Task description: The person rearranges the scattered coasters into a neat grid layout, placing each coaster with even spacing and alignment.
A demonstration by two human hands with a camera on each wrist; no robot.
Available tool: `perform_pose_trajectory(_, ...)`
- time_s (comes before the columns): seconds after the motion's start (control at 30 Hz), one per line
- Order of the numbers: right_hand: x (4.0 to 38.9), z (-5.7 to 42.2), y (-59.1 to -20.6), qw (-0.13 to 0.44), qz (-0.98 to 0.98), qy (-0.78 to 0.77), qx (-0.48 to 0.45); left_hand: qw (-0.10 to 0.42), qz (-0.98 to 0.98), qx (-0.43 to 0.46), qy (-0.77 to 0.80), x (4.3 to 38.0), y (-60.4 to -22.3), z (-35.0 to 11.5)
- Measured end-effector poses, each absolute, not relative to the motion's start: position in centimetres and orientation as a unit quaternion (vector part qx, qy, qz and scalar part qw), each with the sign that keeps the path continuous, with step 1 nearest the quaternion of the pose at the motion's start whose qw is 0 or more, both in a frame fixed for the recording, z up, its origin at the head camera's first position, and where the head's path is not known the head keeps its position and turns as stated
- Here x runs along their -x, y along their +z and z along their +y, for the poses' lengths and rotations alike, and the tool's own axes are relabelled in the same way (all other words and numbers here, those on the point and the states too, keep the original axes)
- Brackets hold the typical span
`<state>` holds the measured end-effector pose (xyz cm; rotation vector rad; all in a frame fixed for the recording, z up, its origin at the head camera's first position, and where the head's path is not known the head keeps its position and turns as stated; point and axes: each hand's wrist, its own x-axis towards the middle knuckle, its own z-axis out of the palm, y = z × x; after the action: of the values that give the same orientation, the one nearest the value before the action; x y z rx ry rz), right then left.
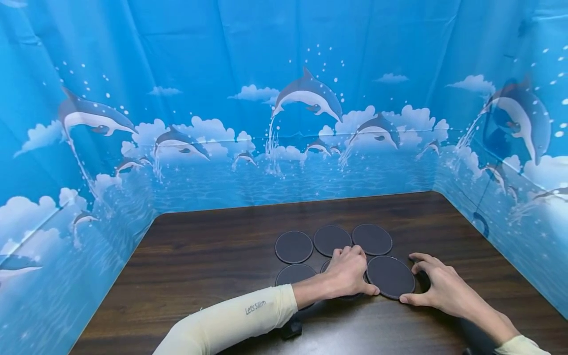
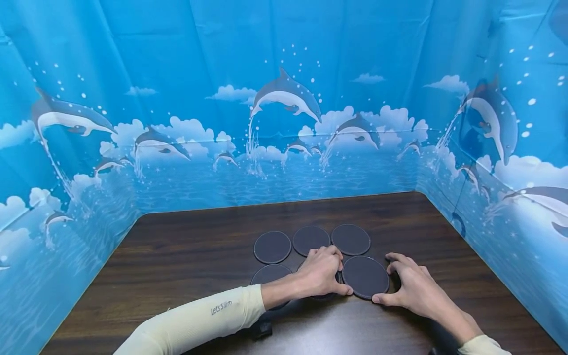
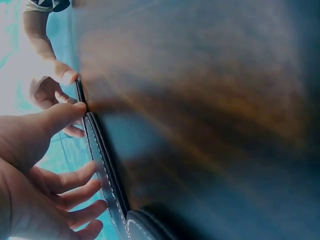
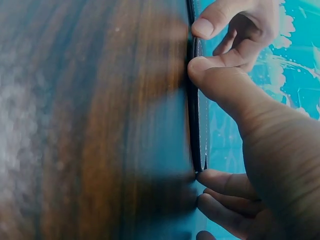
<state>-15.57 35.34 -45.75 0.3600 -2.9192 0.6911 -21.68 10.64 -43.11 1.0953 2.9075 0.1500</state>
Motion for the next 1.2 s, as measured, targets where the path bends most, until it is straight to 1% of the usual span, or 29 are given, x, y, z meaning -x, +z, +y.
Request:
perform_pose_trajectory(0.37, 15.8, 35.0, -46.0, 0.075, -0.960, 0.235, -0.136, 0.012, 0.929, -0.368, -0.017, 21.6, -43.1, 10.9)
perform_pose_trajectory(0.47, 16.3, 34.8, -45.9, 0.076, -0.959, 0.231, -0.147, 0.007, 0.931, -0.364, -0.029, 21.6, -42.9, 10.8)
perform_pose_trajectory(0.63, 17.1, 34.6, -45.7, 0.063, -0.958, 0.231, -0.155, -0.003, 0.939, -0.339, -0.048, 21.5, -42.7, 11.0)
perform_pose_trajectory(0.87, 17.9, 34.7, -45.3, 0.021, -0.951, 0.258, -0.167, 0.017, 0.938, -0.333, -0.092, 20.8, -42.2, 10.2)
perform_pose_trajectory(1.07, 18.5, 35.5, -44.0, 0.038, -0.947, 0.271, -0.167, 0.005, 0.936, -0.343, -0.081, 20.3, -40.7, 8.9)
perform_pose_trajectory(1.2, 18.0, 36.6, -42.8, 0.054, -0.955, 0.250, -0.151, 0.001, 0.931, -0.363, -0.035, 19.6, -39.9, 8.3)
